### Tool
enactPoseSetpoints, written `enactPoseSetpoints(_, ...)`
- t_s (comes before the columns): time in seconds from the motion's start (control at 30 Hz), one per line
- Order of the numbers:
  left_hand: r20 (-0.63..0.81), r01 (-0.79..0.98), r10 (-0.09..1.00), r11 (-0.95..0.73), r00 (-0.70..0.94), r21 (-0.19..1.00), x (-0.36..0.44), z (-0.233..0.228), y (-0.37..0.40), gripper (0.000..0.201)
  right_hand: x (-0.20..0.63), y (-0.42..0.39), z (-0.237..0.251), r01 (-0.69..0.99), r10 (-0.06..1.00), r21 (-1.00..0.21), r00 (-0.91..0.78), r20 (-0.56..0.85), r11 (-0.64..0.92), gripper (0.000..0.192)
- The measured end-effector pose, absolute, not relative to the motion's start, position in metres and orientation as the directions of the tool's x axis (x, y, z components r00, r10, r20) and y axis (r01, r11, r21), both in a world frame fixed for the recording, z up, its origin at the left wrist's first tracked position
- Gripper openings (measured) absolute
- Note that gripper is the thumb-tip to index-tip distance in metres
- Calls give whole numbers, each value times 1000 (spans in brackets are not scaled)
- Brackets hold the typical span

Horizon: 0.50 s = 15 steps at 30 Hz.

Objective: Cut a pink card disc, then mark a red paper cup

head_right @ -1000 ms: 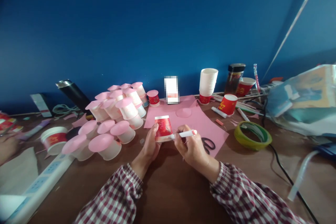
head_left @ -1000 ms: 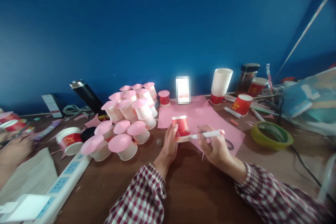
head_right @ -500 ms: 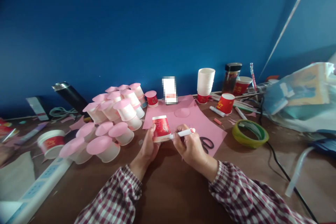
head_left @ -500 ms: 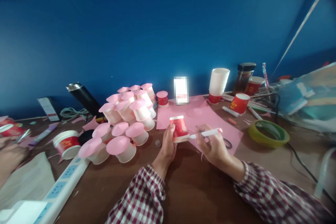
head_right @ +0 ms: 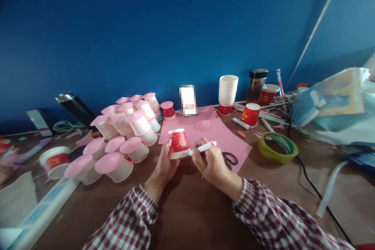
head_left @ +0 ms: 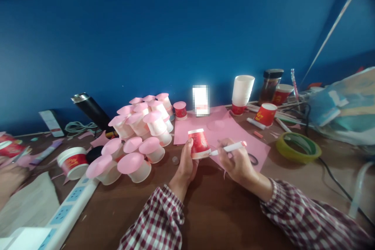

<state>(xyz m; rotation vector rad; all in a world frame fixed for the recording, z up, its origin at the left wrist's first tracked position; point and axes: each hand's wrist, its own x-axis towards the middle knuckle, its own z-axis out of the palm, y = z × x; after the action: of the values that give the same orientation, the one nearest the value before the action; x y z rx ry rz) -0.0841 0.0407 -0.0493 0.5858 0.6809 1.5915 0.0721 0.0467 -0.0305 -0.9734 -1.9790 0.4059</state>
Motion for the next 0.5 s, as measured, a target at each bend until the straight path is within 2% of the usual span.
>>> enactPoseSetpoints(0.13, -19, -693, 992, -74, -126, 717, -84, -49, 40, 24, 72, 47, -31, 468, 777, -623, -301, 553, 626, 11)
enactPoseSetpoints(0.5, -71, -707, 991, -33, -117, 707, -83, -47, 40, 24, 72, 46, -26, 473, 743, -590, -263, 615, 655, 12)
